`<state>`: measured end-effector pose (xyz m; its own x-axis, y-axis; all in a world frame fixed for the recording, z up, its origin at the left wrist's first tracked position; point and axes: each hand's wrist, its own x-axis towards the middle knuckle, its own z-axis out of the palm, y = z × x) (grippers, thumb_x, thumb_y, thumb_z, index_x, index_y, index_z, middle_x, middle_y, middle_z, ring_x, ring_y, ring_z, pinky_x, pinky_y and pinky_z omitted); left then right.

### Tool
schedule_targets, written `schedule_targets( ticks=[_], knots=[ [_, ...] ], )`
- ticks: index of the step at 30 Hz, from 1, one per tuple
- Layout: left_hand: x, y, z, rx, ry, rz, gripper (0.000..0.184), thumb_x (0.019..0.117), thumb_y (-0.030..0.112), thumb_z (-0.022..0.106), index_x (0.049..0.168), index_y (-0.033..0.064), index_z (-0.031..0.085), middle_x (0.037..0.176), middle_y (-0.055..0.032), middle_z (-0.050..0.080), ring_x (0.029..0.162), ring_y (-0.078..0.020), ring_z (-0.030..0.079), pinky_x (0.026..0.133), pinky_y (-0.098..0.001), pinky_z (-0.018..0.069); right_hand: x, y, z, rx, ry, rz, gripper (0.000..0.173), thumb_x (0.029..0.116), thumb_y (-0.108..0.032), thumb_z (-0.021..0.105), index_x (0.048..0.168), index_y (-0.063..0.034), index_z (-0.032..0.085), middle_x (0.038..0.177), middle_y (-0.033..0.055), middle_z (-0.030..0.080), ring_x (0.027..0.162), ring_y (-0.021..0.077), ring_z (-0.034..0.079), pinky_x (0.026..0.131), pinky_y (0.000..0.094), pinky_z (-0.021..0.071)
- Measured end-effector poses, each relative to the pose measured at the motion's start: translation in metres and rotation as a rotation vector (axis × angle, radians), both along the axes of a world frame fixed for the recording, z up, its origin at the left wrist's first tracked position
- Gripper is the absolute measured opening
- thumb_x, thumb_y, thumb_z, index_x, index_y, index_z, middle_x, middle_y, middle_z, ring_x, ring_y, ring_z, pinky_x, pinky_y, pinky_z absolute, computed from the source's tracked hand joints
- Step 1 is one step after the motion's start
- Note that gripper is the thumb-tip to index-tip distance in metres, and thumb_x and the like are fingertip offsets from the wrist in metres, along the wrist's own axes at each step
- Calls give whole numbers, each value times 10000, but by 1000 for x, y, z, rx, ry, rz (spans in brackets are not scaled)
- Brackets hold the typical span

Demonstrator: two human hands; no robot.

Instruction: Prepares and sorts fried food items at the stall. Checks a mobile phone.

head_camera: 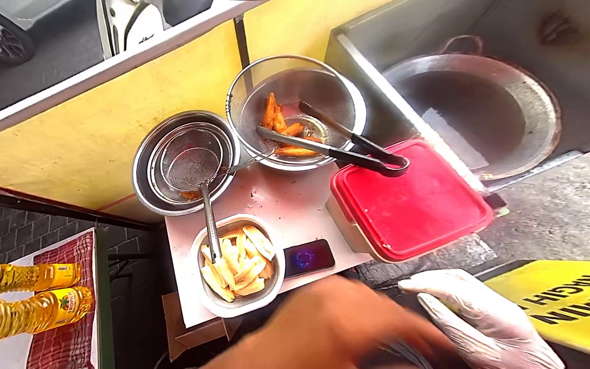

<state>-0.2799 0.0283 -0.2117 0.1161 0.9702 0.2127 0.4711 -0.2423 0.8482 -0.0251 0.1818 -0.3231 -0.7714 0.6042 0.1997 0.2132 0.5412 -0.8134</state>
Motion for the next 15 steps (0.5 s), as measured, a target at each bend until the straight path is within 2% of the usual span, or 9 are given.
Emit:
schedule_targets(
  ticks=[1, 2, 4, 6, 9, 12, 15],
  knots=[
    [-15, 5, -29, -68, 210, 109, 423, 982, 529, 621, 1203, 185, 730, 1102, 68, 742, 1064, -72, 674, 995, -367, 540, 2, 1, -1, -1, 2, -13, 269, 988, -223, 551, 1122, -217, 784, 1078, -41, 740, 1064, 119, 653, 954, 332, 537],
    [-27, 10, -58, -153, 397, 200, 431, 947, 533, 669, 1237, 217, 713, 1126, 88, 730, 1096, -74, 659, 1028, -385, 519, 4, 2, -4, -1, 5, -25, 268, 990, -230, 549, 1118, -218, 784, 1076, -47, 739, 1061, 119, 654, 947, 332, 545],
    [-41, 20, -105, -363, 645, 251, 548, 878, 573, 723, 1288, 212, 682, 1179, 41, 715, 1175, -151, 634, 1125, -472, 431, 5, 4, -7, 5, 15, -40, 262, 986, -230, 553, 1098, -217, 790, 1063, -57, 743, 1058, 123, 660, 941, 336, 551],
    [-39, 31, -135, -598, 783, 195, 703, 843, 582, 736, 1386, 154, 612, 1285, -41, 672, 1292, -236, 567, 1216, -558, 272, 2, 6, -6, 19, 9, -37, 264, 984, -230, 555, 1103, -237, 791, 1062, -76, 742, 1072, 111, 654, 949, 329, 547],
    [-27, 45, -165, -745, 899, 133, 841, 782, 507, 803, 1428, 28, 555, 1360, -148, 631, 1358, -338, 515, 1238, -650, 128, -1, 10, -5, 16, 21, -15, 270, 992, -230, 549, 1113, -242, 790, 1058, -81, 741, 1083, 110, 647, 966, 338, 532],
    [-18, 54, -184, -789, 1003, 120, 844, 726, 462, 844, 1368, -14, 574, 1316, -173, 643, 1319, -372, 536, 1231, -672, 75, -1, 15, -5, -1, 19, -14, 268, 995, -231, 550, 1116, -248, 789, 1057, -83, 738, 1073, 105, 644, 951, 326, 535],
    [-14, 59, -190, -804, 1067, 142, 768, 742, 443, 824, 1317, -18, 608, 1274, -166, 662, 1275, -368, 568, 1230, -676, 56, 2, 22, -6, -2, 13, -25, 269, 998, -244, 545, 1115, -259, 787, 1060, -94, 736, 1061, 90, 639, 931, 318, 533]
  ],
)
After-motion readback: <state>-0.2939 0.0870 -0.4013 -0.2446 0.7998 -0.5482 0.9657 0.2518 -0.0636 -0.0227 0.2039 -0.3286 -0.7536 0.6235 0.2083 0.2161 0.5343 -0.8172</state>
